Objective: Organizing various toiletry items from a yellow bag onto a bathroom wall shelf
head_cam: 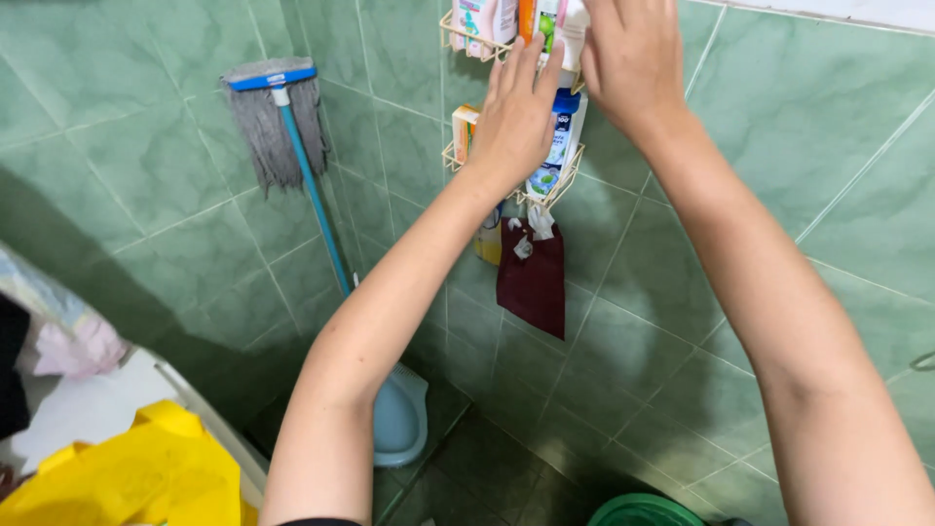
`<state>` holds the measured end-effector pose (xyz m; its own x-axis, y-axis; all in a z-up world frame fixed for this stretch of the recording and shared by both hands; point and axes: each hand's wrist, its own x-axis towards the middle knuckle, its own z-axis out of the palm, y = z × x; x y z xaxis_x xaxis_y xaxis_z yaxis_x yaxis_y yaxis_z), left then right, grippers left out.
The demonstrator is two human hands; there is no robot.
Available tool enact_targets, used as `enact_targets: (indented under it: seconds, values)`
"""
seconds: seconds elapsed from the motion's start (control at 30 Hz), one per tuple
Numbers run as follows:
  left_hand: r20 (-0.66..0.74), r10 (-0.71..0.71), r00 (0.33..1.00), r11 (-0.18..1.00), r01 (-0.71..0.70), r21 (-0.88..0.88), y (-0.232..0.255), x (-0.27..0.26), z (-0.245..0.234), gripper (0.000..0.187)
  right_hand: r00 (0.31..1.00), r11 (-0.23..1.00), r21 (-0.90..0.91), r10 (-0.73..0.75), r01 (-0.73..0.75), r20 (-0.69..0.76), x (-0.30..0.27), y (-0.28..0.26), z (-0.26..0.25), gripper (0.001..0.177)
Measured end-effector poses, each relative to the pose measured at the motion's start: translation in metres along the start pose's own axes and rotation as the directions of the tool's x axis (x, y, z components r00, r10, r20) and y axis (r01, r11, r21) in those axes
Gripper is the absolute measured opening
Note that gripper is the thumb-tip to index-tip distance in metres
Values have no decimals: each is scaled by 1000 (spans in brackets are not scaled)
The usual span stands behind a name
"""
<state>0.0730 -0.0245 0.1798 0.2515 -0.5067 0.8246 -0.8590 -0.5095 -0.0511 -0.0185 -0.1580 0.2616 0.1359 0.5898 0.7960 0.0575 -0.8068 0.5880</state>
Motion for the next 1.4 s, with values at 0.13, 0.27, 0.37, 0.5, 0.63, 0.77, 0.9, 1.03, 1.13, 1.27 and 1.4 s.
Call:
enact_targets:
  seconds: [0.13, 0.27, 0.37, 0.5, 0.63, 0.77, 0.9, 1.03, 1.13, 1.27, 1.4]
  values:
    - [-17, -39, 999, 998, 39, 50, 0, -35, 25, 77, 999, 981, 190, -32, 35, -19, -28, -28, 4, 27]
    - [-30, -105, 994, 990, 107, 92, 5, -90, 28, 69, 998, 940, 336, 50, -63, 49, -66, -67, 7, 26]
    - [29, -176, 984, 976, 171, 137, 7, -138, 21, 72, 992, 913, 392, 74, -109, 103, -93, -99, 13, 26]
    - [189, -294, 937, 948, 262, 180, 20, -199, -22, 69, 993, 898, 433, 34, -80, 112, -127, -140, 44, 23]
    - [236, -399, 886, 902, 331, 278, 14, -256, -54, 70, 997, 855, 518, -10, -31, 76, -122, -191, 56, 22]
    - [224, -497, 839, 847, 411, 337, 13, -301, -111, 63, 997, 756, 654, -60, 12, 51, -94, -253, 61, 18]
    - [176, -542, 822, 793, 431, 430, -6, -351, -163, 59, 996, 626, 777, -91, 61, -5, -48, -323, 53, 15]
    - [124, -610, 783, 705, 464, 536, -36, -413, -223, 53, 992, 555, 823, -98, 117, -75, -11, -408, 47, 18]
    - [115, -713, 692, 623, 549, 557, -42, -459, -269, 46, 984, 482, 863, -150, 155, -93, 5, -470, 38, 22]
    - [193, -857, 478, 510, 734, 448, -38, -519, -307, 38, 969, 326, 930, -229, 170, -97, 15, -542, 0, 22]
    - [289, -912, 290, 402, 772, 492, -29, -579, -304, 26, 849, 157, 986, -527, 60, 33, 5, -600, -33, 13]
